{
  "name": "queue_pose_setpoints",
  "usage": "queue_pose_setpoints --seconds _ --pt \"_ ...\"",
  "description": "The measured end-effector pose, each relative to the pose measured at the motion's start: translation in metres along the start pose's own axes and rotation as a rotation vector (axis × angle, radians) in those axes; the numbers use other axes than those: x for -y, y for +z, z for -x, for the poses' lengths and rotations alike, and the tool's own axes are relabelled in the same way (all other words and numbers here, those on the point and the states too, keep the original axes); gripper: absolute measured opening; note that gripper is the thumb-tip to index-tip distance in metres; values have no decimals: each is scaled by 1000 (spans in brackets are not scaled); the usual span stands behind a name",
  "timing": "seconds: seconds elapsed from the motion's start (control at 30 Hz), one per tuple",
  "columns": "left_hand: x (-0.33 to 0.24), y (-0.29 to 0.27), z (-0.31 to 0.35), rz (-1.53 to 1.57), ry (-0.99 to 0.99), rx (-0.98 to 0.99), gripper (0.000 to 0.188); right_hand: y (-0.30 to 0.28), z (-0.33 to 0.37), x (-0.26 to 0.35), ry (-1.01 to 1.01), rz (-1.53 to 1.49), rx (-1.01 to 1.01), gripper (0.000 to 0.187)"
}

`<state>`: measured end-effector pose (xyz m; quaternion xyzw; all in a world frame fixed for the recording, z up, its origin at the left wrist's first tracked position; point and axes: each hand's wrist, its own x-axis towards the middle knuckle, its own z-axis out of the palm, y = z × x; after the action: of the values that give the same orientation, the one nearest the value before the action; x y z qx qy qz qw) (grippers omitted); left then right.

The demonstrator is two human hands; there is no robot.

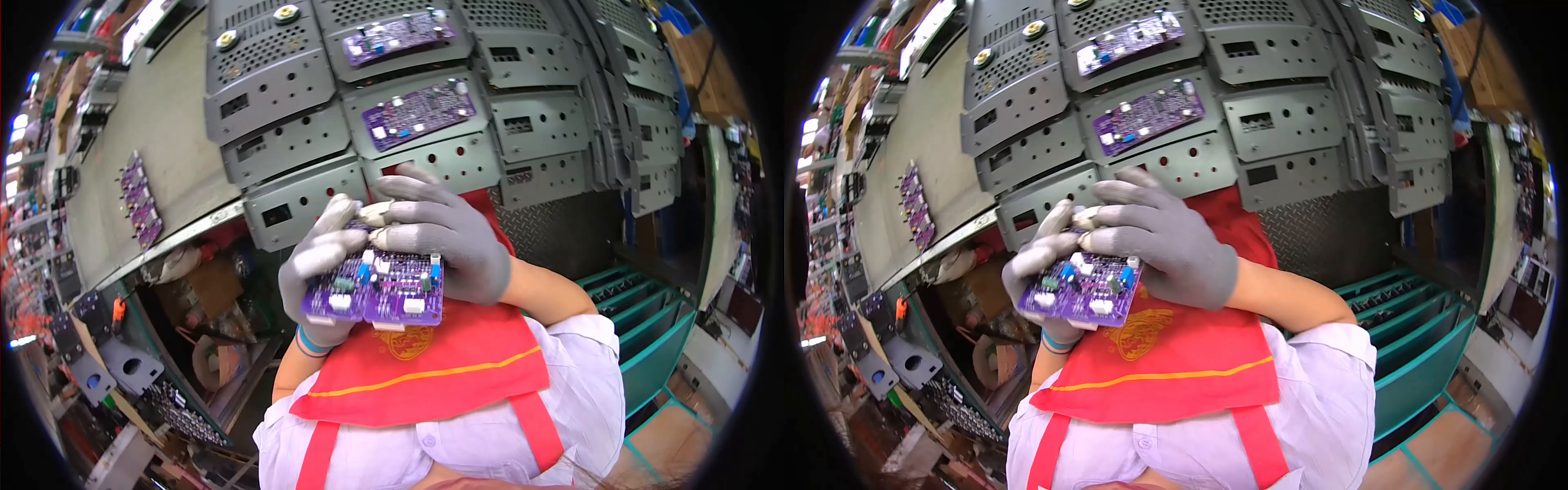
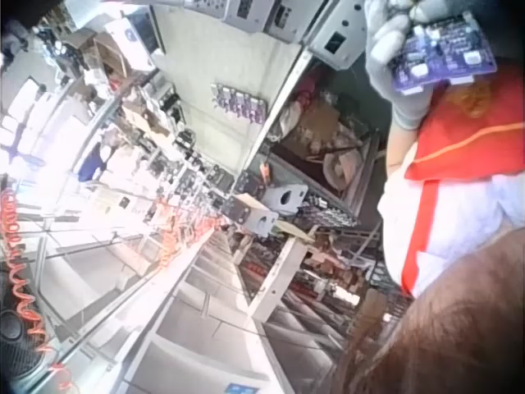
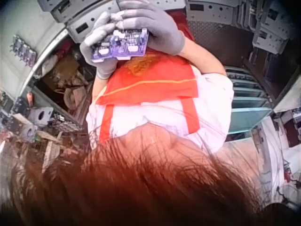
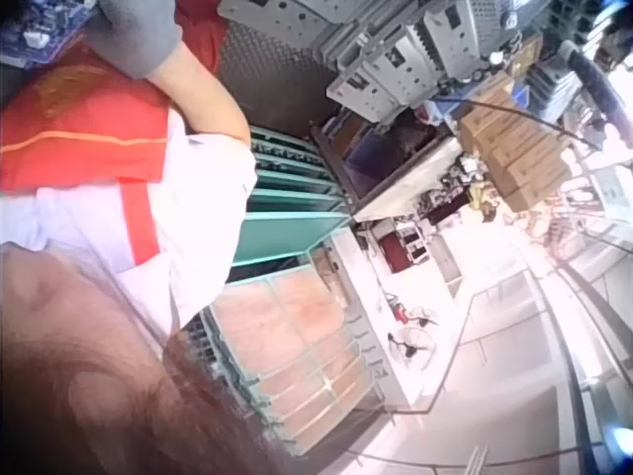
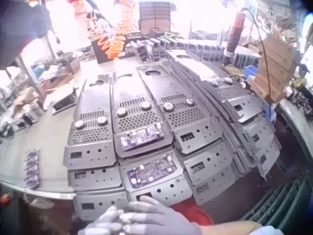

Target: Using a power nut runner to assemble metal casings and then organizing electronic circuit boards on a workstation.

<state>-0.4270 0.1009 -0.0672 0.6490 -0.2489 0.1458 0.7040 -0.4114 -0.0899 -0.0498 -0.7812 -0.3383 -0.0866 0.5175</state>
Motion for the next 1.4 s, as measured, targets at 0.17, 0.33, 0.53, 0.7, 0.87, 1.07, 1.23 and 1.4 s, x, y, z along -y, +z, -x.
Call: queue_pose_setpoints --seconds 0.17,0.33,0.53,0.7,0.87,1.07,1.23,1.4 --pt "3 23 8 -18 102 -167 36 26 5 -3 -81 61 -251 39" --pt "10 19 -5 35 28 -487 32 21 23 -29 41 -193 -719 29" --pt "-5 -28 10 -63 -122 -562 27 -14 30 -34 171 845 -270 38" --pt "-3 -29 14 55 -169 -552 29 8 20 -27 317 1168 -138 43" --pt "-1 -34 18 88 -178 -544 28 1 19 -11 404 1204 3 45" --pt "5 -39 25 147 -217 -431 30 -2 20 -22 345 1206 -26 47" --pt "2 -42 24 235 -213 -402 29 -2 19 -14 368 1194 107 50" --pt "-1 -47 30 223 -272 -394 27 -4 7 12 277 1183 206 48"
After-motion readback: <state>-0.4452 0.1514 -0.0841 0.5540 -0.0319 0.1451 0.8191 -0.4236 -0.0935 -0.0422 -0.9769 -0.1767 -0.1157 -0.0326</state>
